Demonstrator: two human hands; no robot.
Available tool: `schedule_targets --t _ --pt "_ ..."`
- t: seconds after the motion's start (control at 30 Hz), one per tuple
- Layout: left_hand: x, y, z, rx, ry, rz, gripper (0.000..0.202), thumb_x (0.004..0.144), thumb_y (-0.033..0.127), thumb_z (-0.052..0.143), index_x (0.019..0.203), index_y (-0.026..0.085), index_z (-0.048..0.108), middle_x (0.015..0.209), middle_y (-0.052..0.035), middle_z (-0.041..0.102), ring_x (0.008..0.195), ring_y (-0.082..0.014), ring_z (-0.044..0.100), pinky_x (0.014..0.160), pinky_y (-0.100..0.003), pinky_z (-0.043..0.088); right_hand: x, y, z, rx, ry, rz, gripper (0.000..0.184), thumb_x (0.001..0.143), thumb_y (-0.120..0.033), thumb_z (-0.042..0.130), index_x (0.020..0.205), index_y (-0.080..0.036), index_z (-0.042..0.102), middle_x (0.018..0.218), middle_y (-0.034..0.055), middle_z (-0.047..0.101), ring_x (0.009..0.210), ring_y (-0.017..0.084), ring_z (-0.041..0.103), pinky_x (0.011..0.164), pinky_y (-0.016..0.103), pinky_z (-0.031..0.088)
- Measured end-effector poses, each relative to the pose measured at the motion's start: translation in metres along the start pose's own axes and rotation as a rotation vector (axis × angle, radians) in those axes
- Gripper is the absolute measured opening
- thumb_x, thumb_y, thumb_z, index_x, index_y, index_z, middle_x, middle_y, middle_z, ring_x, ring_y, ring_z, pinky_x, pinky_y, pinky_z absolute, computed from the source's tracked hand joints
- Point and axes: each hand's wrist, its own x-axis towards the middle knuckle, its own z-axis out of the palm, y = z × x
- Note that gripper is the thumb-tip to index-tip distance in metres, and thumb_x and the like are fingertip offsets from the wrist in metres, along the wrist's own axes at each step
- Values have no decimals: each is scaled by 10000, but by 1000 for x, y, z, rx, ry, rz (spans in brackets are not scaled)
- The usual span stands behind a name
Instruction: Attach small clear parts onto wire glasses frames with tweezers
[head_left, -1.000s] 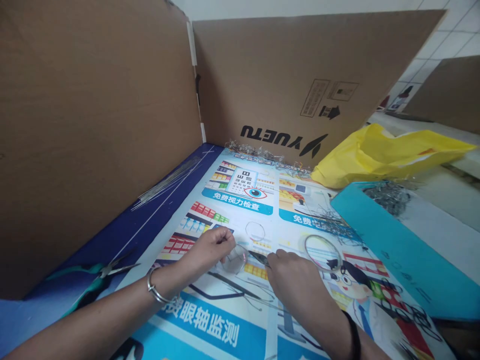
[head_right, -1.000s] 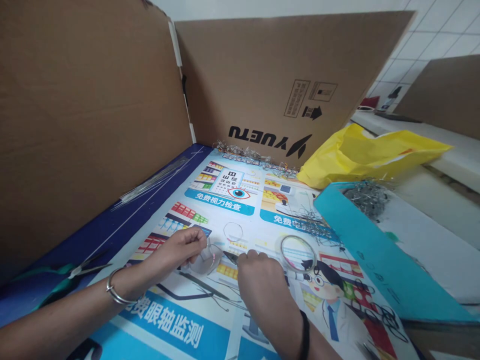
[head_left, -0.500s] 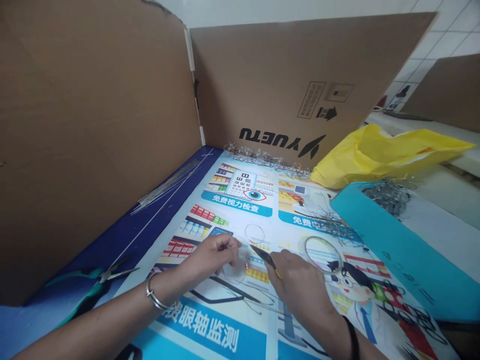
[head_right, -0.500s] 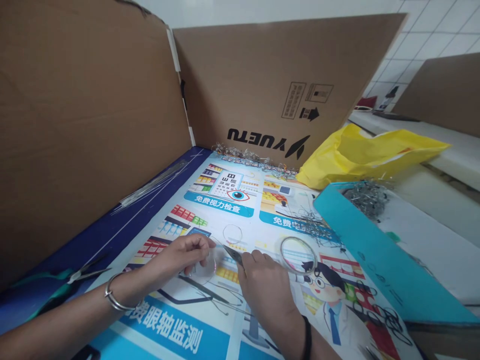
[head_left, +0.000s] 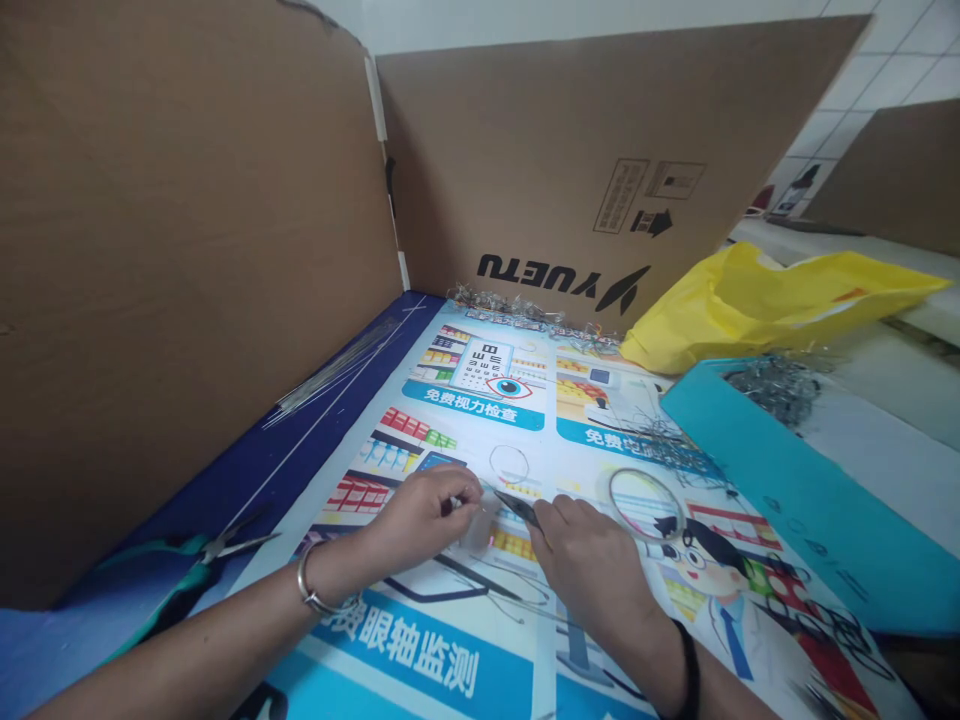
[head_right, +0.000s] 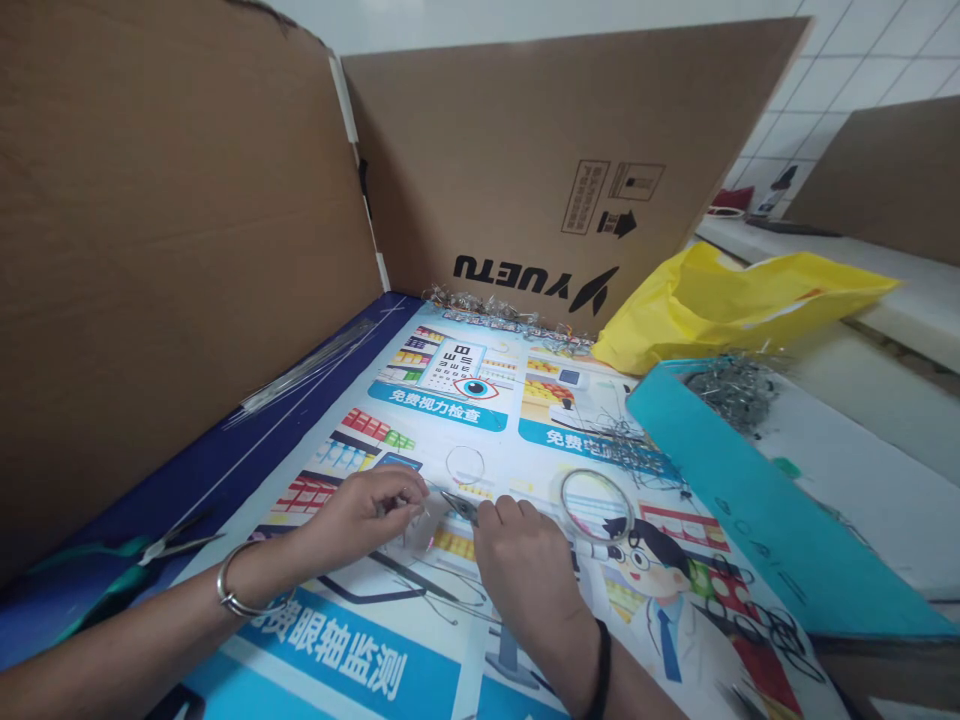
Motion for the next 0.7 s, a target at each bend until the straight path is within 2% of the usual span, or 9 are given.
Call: schedule_targets --t 0.1,0.23,0.37,0.5,0.7 --pt "-1 -1 0 122 33 91 166 761 79 485 757 178 618 850 -35 656 815 -153 595 743 -266 455 -1 0 1 32 -1 10 53 781 -188 588 730 -199 600 656 15 586 592 159 504 529 287 207" --pt "1 -4 -2 178 56 103 162 761 81 495 766 176 627 859 -42 664 842 -164 605 754 -271 463 -1 0 1 73 -18 19 65 794 -204 567 738 -201 599 665 16 592 600 158 517 531 281 217" --pt "5 -6 -5 108 61 33 149 762 85 504 734 168 625 817 -36 664 801 -153 607 727 -255 461 -1 1 1 95 -49 16 75 805 -213 551 752 -206 603 681 15 595 610 162 532 538 278 240" --pt "7 -2 -8 9 65 -47 143 779 117 498 688 156 601 765 -34 646 732 -141 589 679 -247 452 1 4 -2 190 -107 75 94 817 -242 531 761 -210 599 719 14 603 660 168 562 552 262 286" --pt "3 1 -5 -3 -30 11 134 750 75 491 696 166 574 782 -19 630 737 -130 572 687 -242 434 5 4 -12 387 -201 149 122 825 -277 506 764 -213 591 760 13 614 717 164 578 595 235 355"
